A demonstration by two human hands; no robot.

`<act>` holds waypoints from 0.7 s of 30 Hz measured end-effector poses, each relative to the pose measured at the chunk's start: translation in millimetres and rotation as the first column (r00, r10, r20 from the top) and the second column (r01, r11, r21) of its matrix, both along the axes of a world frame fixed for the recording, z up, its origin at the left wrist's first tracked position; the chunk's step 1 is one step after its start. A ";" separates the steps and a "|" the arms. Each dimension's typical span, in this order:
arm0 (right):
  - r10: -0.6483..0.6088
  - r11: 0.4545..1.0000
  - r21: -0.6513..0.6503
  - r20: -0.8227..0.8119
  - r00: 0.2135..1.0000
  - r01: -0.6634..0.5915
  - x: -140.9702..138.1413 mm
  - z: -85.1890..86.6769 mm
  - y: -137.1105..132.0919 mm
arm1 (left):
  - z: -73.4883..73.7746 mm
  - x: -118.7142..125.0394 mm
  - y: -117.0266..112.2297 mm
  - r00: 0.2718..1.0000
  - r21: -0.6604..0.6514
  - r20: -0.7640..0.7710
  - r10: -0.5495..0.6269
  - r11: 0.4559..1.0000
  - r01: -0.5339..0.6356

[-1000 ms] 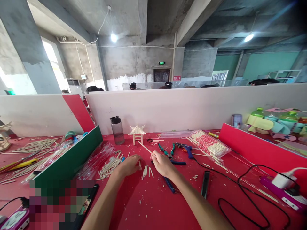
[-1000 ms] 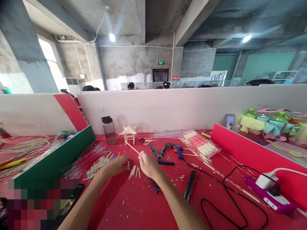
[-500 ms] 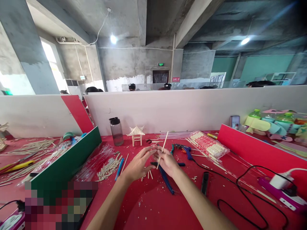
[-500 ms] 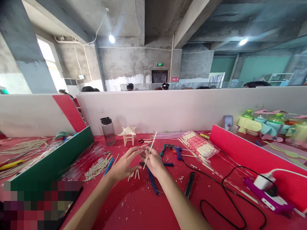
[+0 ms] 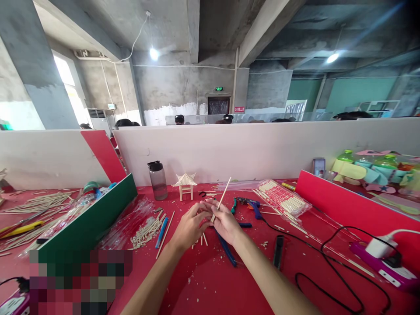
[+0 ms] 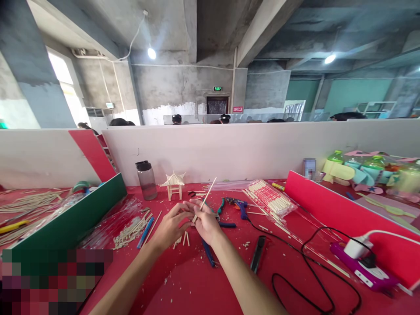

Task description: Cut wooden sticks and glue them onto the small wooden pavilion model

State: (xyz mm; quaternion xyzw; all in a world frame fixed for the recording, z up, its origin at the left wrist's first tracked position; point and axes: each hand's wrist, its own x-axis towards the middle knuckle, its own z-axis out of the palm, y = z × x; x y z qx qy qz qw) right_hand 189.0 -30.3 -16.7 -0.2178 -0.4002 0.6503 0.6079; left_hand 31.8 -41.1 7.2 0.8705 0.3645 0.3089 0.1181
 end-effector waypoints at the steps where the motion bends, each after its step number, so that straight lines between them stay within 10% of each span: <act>1: 0.014 1.000 0.004 0.014 1.000 -0.014 -0.9 0.8 -1.2 | -1.3 0.0 0.7 1.000 0.016 0.010 0.004 1.000 -0.004; 11: 0.015 0.999 0.037 0.001 1.000 -0.015 3.4 6.1 -2.5 | -7.4 8.8 4.9 0.977 -0.235 0.213 -0.009 0.970 0.060; 21: 0.024 0.997 0.070 0.036 0.999 -0.026 -2.1 7.6 -5.9 | -22.2 16.6 15.9 0.819 -0.614 0.562 0.114 0.721 0.321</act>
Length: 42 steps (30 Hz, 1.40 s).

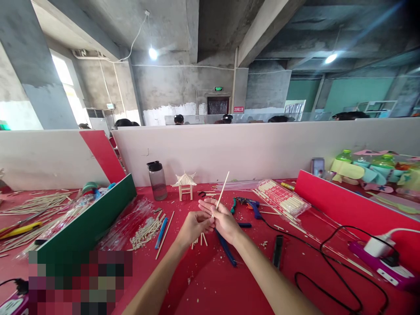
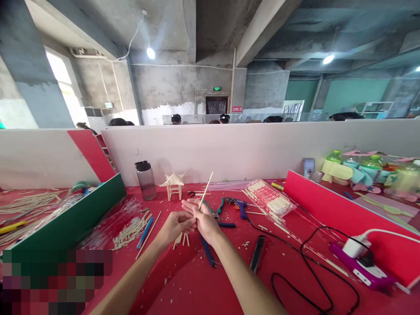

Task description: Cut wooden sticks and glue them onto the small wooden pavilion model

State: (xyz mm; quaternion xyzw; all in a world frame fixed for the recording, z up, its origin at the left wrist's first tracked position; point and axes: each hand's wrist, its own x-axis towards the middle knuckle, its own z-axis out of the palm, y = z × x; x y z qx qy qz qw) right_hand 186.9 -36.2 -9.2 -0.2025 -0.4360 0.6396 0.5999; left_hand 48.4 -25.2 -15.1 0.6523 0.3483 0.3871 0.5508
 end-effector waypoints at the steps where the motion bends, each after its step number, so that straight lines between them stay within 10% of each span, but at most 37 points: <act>1: -0.007 1.000 0.001 0.015 1.000 0.007 -0.3 -0.8 0.3 | -0.4 -0.8 0.7 1.000 -0.024 0.005 0.001 1.000 -0.001; 10: -0.262 0.962 0.041 0.390 0.882 0.268 9.9 -13.6 14.2 | -3.4 -9.0 8.0 0.995 -0.048 0.000 0.100 0.994 -0.100; 26: -0.202 0.964 -0.096 0.354 0.913 0.250 19.3 -9.9 15.8 | 15.4 -19.6 2.7 0.990 -0.210 -0.059 0.129 0.968 -0.139; 42: -0.152 0.979 -0.076 0.341 0.928 0.188 14.8 -13.2 14.8 | 6.3 -9.1 4.0 0.985 -0.089 0.001 0.171 0.981 -0.170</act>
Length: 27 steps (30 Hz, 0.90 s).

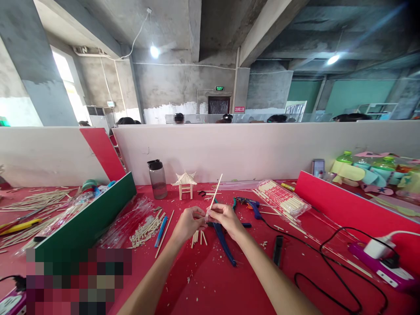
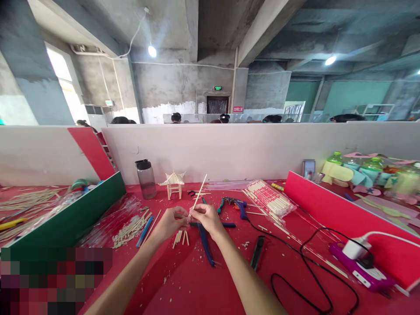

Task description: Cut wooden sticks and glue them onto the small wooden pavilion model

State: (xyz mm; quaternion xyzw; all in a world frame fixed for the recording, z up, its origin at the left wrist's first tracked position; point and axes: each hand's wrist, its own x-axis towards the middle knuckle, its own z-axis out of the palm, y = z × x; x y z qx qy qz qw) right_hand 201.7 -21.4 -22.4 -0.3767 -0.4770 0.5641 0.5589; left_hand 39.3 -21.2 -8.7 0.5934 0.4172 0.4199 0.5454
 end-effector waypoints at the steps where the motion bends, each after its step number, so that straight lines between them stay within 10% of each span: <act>1: 0.001 1.000 0.007 0.014 1.000 -0.001 0.0 0.6 -0.5 | -0.5 -0.4 0.3 1.000 0.004 -0.013 -0.009 1.000 0.010; 27: 0.015 0.999 0.050 0.091 0.996 -0.019 0.2 2.3 -3.1 | 3.4 -10.1 1.4 0.999 -0.031 -0.045 -0.026 0.999 0.025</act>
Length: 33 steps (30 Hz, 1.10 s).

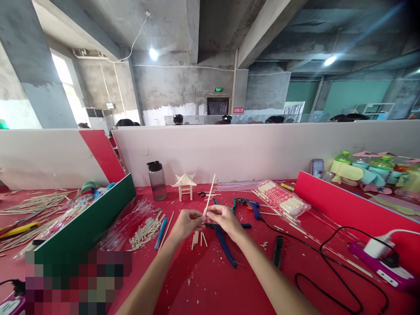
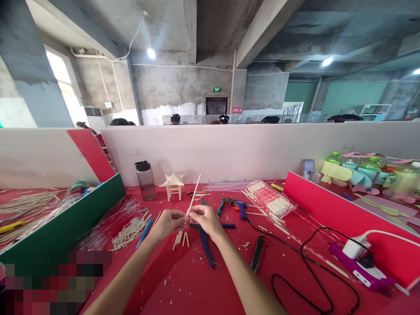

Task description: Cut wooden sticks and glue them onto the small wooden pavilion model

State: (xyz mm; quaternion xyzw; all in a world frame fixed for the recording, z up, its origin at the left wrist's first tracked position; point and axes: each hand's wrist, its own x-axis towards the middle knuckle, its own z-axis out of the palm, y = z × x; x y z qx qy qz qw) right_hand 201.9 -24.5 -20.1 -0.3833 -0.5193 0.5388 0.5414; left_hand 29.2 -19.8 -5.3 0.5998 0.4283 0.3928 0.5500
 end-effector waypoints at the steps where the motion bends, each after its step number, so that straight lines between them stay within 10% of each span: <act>1: -0.002 1.000 0.003 0.007 1.000 0.002 0.4 -1.0 0.9 | -0.8 -0.8 1.0 1.000 -0.007 0.013 0.008 1.000 -0.007; 9: -0.147 0.979 0.186 0.380 0.913 0.080 8.7 -3.8 5.4 | -4.8 -18.9 18.5 0.991 0.022 0.061 0.123 0.992 -0.124; 13: -0.341 0.926 0.376 0.784 0.519 0.040 11.4 5.3 -11.7 | 3.1 -46.0 27.2 0.972 0.073 0.099 0.213 0.973 -0.221; 18: -0.248 0.963 0.262 0.954 0.167 -0.069 12.8 6.1 -25.2 | 13.2 -68.6 29.8 0.940 0.097 0.124 0.316 0.939 -0.329; 33: -0.064 0.996 0.056 0.992 0.112 0.072 23.5 10.1 -30.0 | 22.6 -79.3 24.0 0.927 0.124 0.104 0.360 0.920 -0.372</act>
